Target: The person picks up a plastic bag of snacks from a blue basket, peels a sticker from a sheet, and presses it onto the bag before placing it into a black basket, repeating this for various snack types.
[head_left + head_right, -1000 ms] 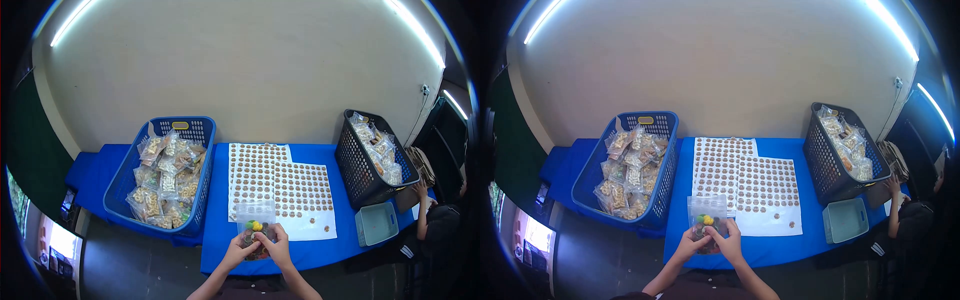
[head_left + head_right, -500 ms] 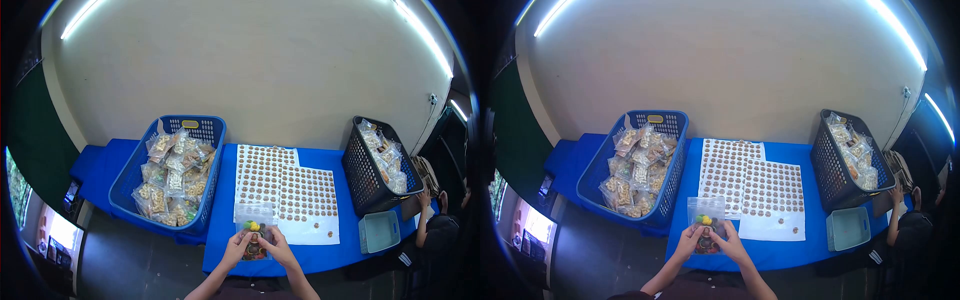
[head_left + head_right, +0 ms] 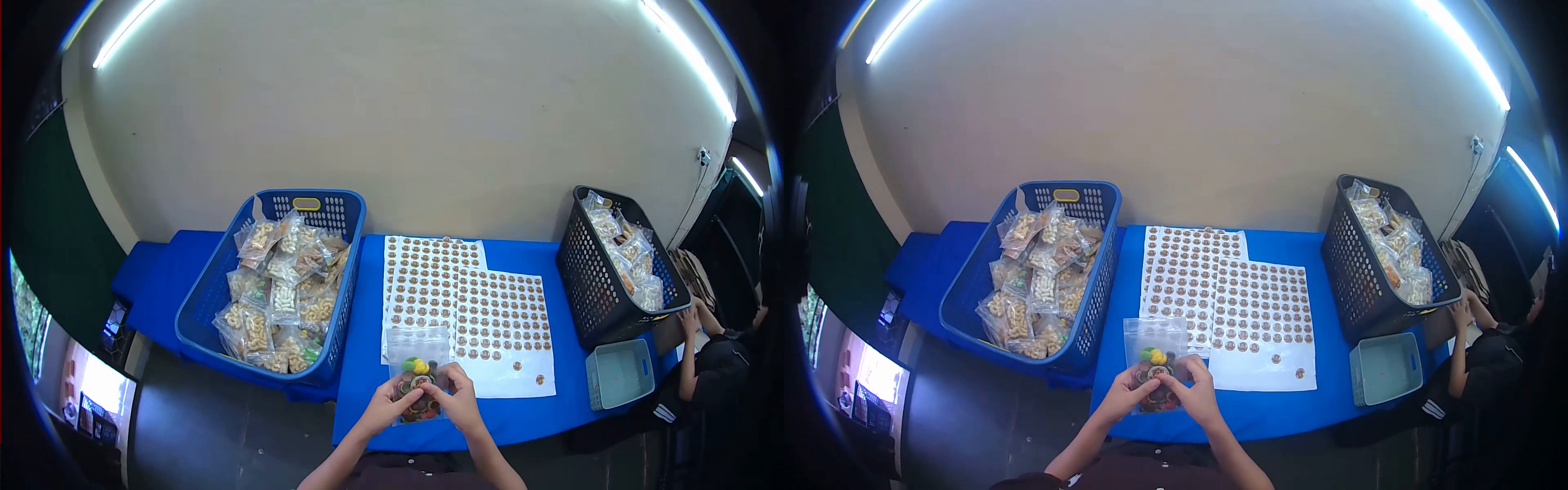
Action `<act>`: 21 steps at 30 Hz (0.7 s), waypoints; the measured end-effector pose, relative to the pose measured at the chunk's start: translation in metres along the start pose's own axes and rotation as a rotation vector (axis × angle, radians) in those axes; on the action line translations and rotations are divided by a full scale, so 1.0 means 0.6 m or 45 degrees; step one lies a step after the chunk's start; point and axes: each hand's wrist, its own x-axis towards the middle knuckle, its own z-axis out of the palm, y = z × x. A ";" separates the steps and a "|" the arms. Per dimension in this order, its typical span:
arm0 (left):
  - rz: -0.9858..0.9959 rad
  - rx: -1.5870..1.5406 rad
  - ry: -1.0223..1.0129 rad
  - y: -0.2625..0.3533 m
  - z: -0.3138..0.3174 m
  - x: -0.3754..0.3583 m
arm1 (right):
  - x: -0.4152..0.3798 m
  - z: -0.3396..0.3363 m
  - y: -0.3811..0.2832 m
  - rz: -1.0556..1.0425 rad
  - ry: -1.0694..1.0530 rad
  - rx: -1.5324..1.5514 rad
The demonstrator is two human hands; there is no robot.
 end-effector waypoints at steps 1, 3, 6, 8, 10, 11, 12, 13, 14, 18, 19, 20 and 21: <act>-0.014 -0.011 -0.006 0.000 -0.002 0.001 | 0.002 -0.004 0.002 -0.002 -0.025 -0.001; -0.040 -0.035 -0.012 -0.003 -0.005 0.001 | 0.004 -0.011 0.000 0.000 -0.077 0.021; -0.062 -0.048 -0.029 -0.011 -0.012 0.003 | 0.005 -0.016 -0.004 0.062 -0.151 0.162; -0.054 -0.036 -0.014 -0.017 -0.020 0.002 | 0.005 -0.017 0.004 0.163 -0.196 0.343; -0.041 -0.015 0.018 -0.023 -0.026 0.005 | 0.008 -0.016 0.017 0.165 -0.191 0.373; -0.033 -0.001 0.043 -0.025 -0.028 0.007 | 0.009 -0.015 0.020 0.167 -0.190 0.388; -0.026 0.013 0.066 -0.024 -0.028 0.007 | 0.011 -0.012 0.017 0.156 -0.170 0.361; 0.000 0.027 0.091 -0.019 -0.025 0.007 | 0.014 -0.007 0.011 0.144 -0.149 0.335; 0.027 0.040 0.115 -0.009 -0.019 0.008 | 0.016 -0.002 0.006 0.131 -0.128 0.308; 0.099 0.042 0.154 -0.011 -0.021 0.020 | 0.015 0.020 -0.003 0.049 -0.025 0.061; 0.087 0.053 0.152 -0.010 -0.020 0.020 | 0.015 0.022 -0.003 0.025 0.007 -0.001; 0.077 0.064 0.148 -0.007 -0.020 0.020 | 0.016 0.023 -0.004 0.001 0.041 -0.063; 0.068 0.075 0.144 -0.005 -0.019 0.021 | 0.018 0.023 -0.003 0.007 0.042 -0.015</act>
